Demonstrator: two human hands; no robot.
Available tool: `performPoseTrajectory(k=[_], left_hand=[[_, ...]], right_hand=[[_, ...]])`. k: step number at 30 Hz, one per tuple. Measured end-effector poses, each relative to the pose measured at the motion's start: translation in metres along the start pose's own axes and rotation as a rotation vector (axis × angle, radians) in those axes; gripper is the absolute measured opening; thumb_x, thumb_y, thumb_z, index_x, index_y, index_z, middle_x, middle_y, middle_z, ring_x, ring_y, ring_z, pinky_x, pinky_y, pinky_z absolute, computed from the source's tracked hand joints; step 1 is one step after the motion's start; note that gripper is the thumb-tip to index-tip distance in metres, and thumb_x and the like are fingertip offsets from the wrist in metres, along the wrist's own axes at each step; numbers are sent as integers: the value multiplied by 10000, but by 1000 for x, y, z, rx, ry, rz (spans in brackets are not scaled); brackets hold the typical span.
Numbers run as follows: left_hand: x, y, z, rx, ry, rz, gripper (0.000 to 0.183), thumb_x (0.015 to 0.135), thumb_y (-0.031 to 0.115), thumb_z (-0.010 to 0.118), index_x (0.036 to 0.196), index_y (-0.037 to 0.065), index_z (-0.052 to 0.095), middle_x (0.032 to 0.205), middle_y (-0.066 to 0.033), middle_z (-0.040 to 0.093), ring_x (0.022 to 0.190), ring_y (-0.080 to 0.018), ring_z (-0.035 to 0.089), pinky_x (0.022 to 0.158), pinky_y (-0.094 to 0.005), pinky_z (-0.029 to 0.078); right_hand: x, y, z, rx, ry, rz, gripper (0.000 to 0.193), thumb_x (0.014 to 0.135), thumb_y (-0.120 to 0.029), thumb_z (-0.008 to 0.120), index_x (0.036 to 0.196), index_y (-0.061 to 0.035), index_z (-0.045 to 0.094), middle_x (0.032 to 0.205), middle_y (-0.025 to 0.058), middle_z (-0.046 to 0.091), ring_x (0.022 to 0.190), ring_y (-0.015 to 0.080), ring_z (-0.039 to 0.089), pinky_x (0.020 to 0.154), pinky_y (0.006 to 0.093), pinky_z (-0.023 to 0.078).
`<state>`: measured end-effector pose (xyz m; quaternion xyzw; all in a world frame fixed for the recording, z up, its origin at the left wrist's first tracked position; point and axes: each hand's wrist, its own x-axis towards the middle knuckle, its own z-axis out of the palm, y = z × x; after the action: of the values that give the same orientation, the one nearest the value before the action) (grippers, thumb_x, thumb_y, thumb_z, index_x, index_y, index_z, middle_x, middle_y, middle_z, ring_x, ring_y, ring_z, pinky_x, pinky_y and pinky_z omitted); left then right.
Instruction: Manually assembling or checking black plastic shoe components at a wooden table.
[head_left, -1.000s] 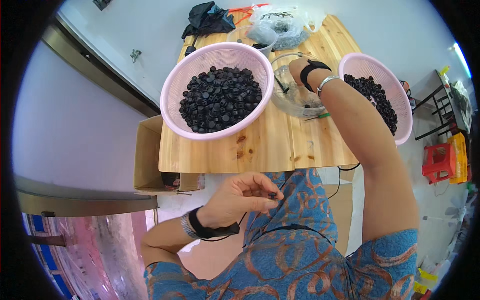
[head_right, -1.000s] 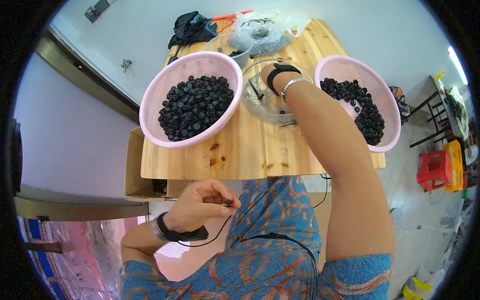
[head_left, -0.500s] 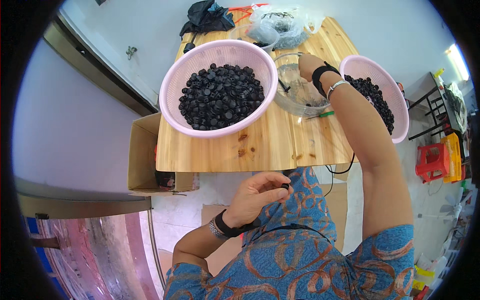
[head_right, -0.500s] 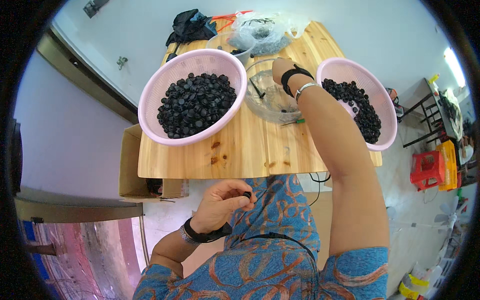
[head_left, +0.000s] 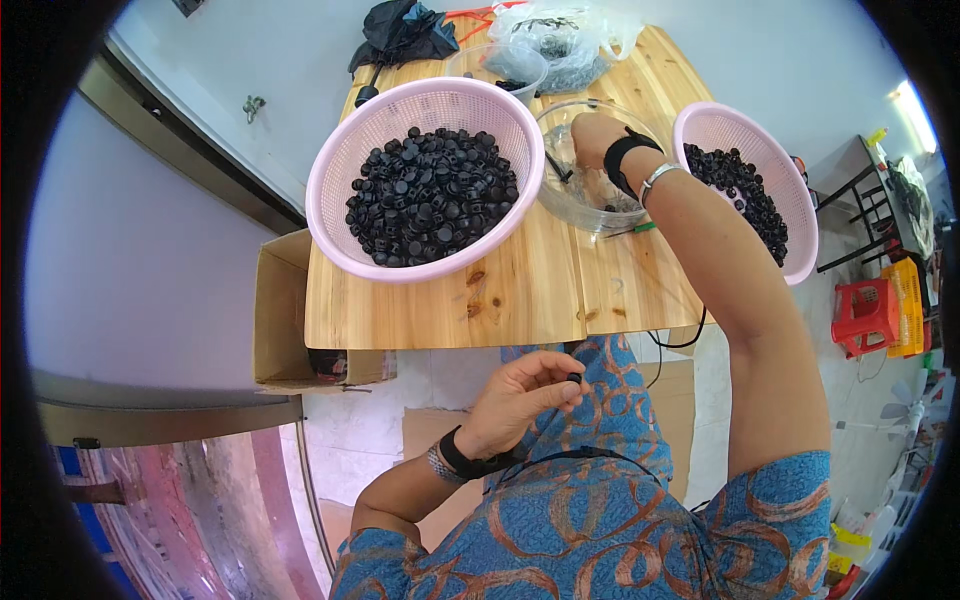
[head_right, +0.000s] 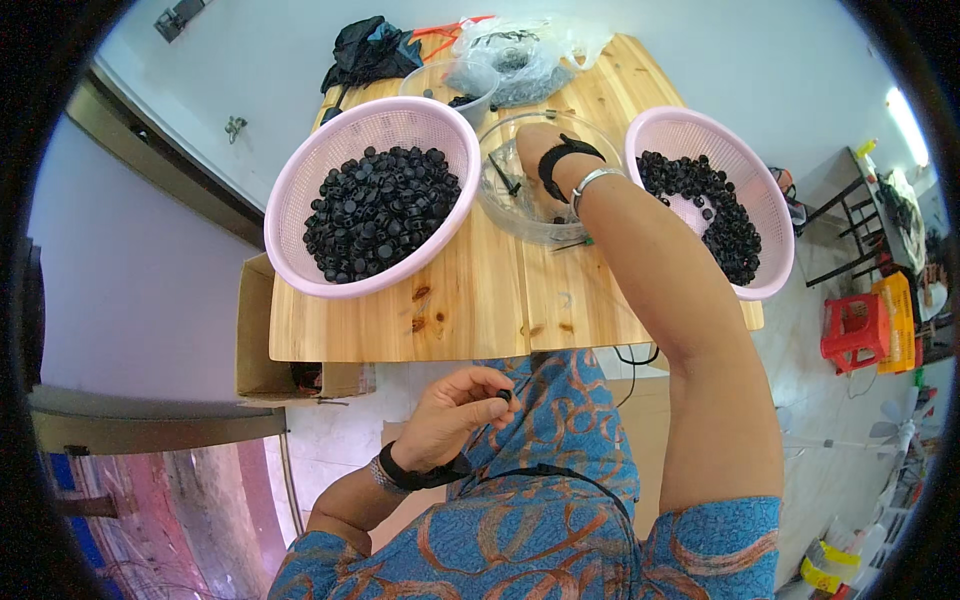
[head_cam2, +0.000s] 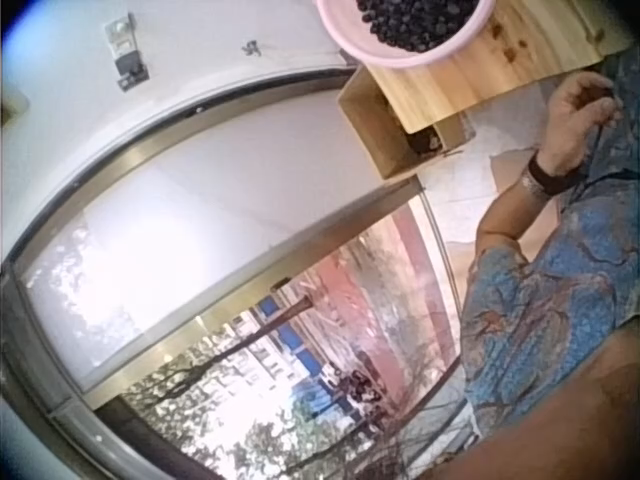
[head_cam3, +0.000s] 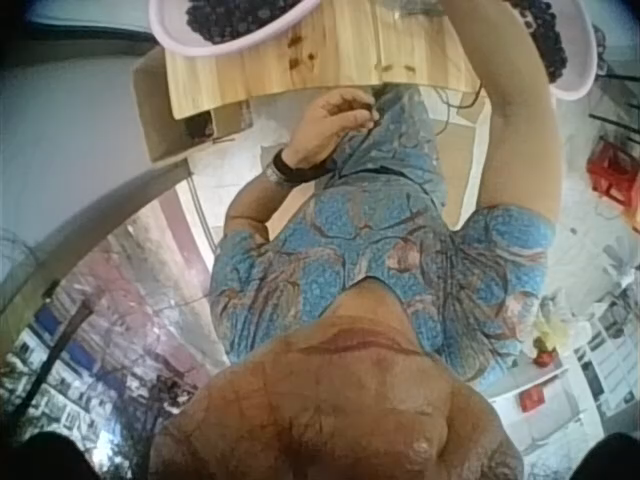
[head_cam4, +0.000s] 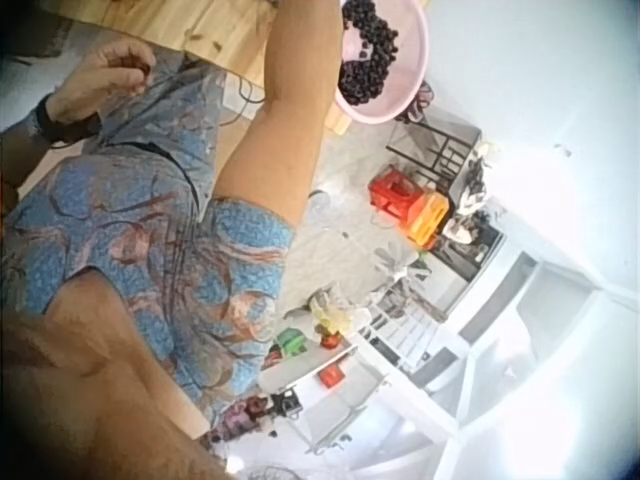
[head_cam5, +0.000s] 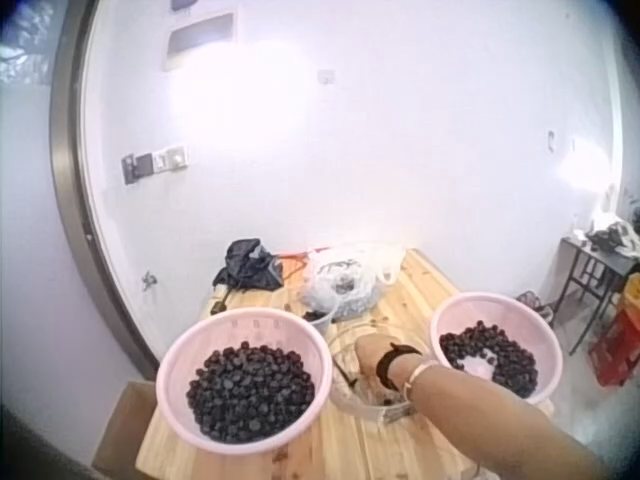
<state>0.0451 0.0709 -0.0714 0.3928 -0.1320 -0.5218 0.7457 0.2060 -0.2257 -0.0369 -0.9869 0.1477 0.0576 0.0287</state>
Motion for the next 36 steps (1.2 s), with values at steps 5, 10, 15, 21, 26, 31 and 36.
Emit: performPoseTrajectory(k=[5, 10, 15, 21, 26, 31, 36], left_hand=[[-1, -3, -1, -11, 20, -20, 205, 845, 19, 561, 1049, 16, 545, 933, -107, 606, 818, -142, 584, 718, -243, 498], [-1, -4, -1, -71, 21, -16, 206, 850, 21, 554, 1055, 12, 540, 934, -108, 606, 820, -144, 586, 720, -242, 500], [-1, -10, -1, -72, 49, -25, 198, 856, 10, 535, 1054, 10, 537, 934, -107, 604, 816, -144, 589, 713, -242, 497], [-3, -12, -1, -82, 84, -41, 193, 859, 9, 526, 1051, 12, 537, 927, -107, 602, 812, -149, 587, 712, -248, 491], [-2, -13, -2, -137, 80, -30, 188, 865, 30, 529, 1052, 18, 539, 921, -102, 602, 809, -153, 585, 716, -251, 491], [-2, -13, -5, -221, 79, -4, 190, 867, 48, 535, 1055, 29, 541, 925, -90, 604, 808, -146, 585, 718, -249, 491], [3, -9, 0, -190, 122, 43, 197, 869, 42, 528, 1066, 36, 537, 939, -84, 607, 816, -127, 587, 735, -228, 490]], right_hand=[[-2, -3, -3, 0, -10, 13, 116, 681, -77, 670, 703, 30, 633, 646, 166, 631, 587, 256, 642, 547, 352, 512], [0, 1, 0, 3, -23, 31, 108, 660, -70, 673, 702, 22, 634, 620, 154, 627, 555, 243, 636, 520, 339, 506], [-1, 5, -3, 81, -59, -13, 100, 644, -61, 639, 727, -7, 645, 653, 166, 631, 578, 257, 633, 527, 345, 494], [-13, -6, -11, 29, -30, -32, 211, 685, -145, 615, 820, 14, 645, 862, 212, 628, 823, 318, 622, 705, 391, 495], [-9, 2, -18, 170, -63, 62, 198, 712, -113, 588, 819, 43, 645, 804, 198, 645, 726, 300, 647, 638, 381, 520], [-10, 15, -26, 602, -167, 97, 162, 741, -36, 506, 773, 73, 622, 666, 149, 641, 524, 204, 628, 484, 296, 518], [-28, 26, -31, 888, -84, 23, 146, 768, -31, 522, 832, 79, 593, 656, 131, 631, 539, 158, 627, 467, 267, 520]])
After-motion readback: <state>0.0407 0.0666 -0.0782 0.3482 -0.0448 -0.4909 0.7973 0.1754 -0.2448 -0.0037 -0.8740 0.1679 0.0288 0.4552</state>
